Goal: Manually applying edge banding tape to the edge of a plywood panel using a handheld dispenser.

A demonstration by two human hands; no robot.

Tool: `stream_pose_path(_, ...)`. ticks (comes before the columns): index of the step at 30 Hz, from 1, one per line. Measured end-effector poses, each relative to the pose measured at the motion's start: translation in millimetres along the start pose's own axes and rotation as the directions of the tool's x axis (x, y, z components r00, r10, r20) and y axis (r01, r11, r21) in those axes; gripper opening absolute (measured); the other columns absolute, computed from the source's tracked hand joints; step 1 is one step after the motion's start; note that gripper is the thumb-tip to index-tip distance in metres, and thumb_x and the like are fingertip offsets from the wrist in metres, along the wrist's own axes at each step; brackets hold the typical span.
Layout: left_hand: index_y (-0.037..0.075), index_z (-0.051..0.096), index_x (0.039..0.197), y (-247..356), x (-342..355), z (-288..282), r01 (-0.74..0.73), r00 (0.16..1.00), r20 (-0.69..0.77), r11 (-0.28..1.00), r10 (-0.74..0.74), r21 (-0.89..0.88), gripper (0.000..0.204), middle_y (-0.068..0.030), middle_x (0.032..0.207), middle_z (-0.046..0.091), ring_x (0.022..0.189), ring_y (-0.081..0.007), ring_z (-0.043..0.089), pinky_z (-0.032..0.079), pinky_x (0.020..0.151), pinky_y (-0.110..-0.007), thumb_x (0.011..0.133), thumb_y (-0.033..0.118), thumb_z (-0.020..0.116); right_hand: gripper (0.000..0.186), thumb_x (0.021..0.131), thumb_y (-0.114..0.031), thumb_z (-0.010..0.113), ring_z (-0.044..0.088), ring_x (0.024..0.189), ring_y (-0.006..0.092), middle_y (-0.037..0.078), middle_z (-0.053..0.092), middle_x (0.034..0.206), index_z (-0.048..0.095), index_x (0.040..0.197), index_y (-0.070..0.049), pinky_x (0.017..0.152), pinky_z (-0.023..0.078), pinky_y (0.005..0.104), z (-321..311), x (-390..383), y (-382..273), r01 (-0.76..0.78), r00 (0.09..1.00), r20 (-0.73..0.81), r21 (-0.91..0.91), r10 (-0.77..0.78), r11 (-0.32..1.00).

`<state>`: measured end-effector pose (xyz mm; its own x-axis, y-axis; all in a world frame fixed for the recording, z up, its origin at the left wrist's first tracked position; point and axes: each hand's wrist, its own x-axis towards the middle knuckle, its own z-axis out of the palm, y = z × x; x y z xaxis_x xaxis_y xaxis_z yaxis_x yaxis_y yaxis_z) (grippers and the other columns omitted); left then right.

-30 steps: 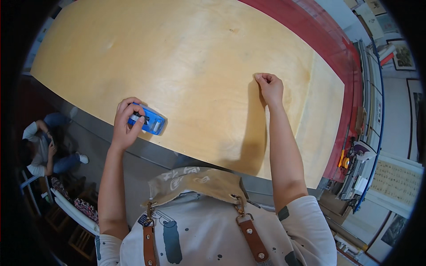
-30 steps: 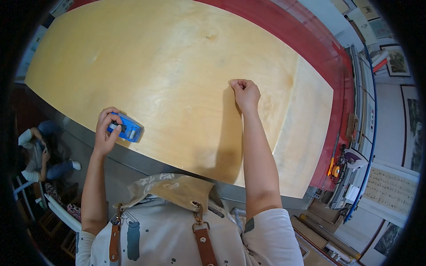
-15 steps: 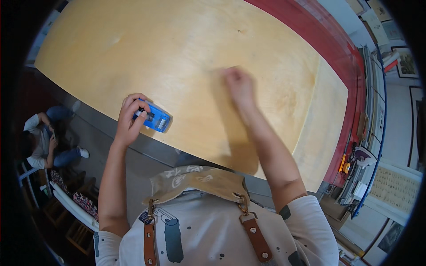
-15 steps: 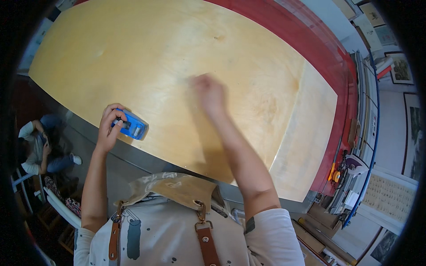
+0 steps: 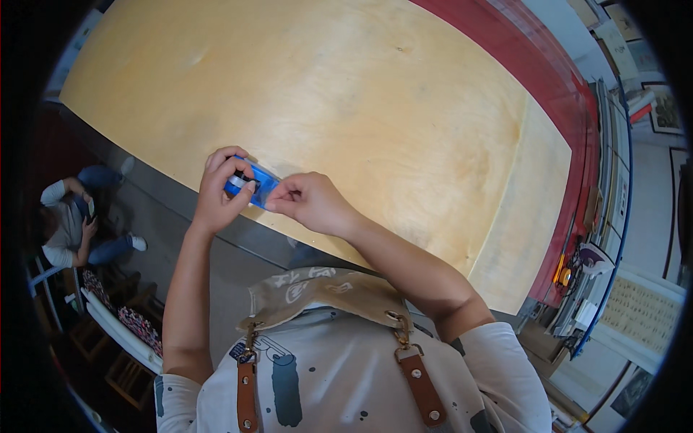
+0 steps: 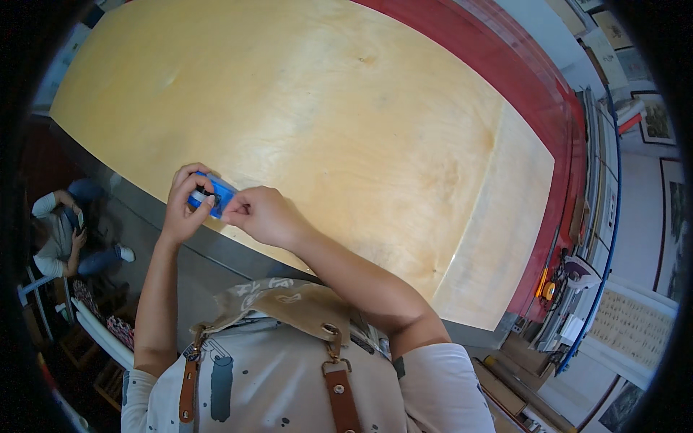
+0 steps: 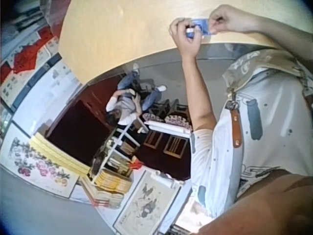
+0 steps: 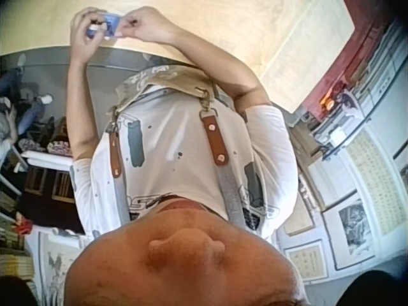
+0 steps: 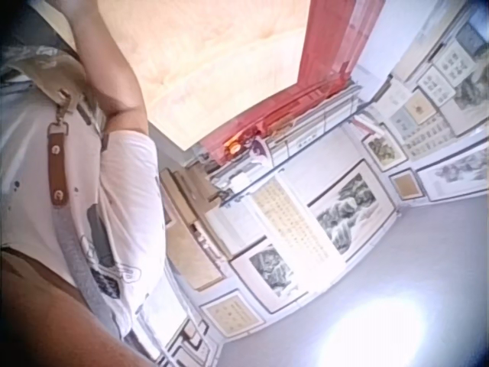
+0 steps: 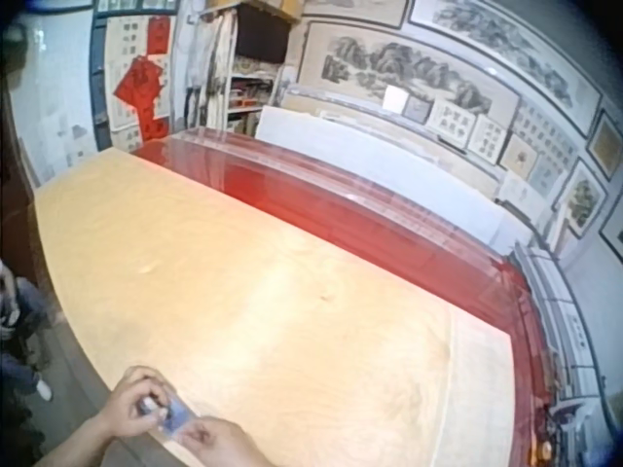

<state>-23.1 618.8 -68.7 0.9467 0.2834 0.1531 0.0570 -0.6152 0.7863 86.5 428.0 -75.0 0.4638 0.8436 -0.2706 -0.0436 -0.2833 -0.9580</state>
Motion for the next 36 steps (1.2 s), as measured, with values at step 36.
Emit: stream_pose_path(36,0.008,0.060,0.087,3.7,-1.7,-0.9,0.032,0.999,-0.014,0.999,-0.031,0.016,0.017,-0.0123,0.114,0.056,0.109,-0.0310,0.051,0.042,0.094,-0.039,0.072,0.010,0.069,0.026,0.085,-0.031,0.074,0.064,0.072,0.0207,0.006,0.070,0.081,0.069,0.085,-0.006,0.067,0.050,0.0355,-178.5,51.0,35.3,-0.327,0.592,-0.798,-0.363,-0.110,0.872)
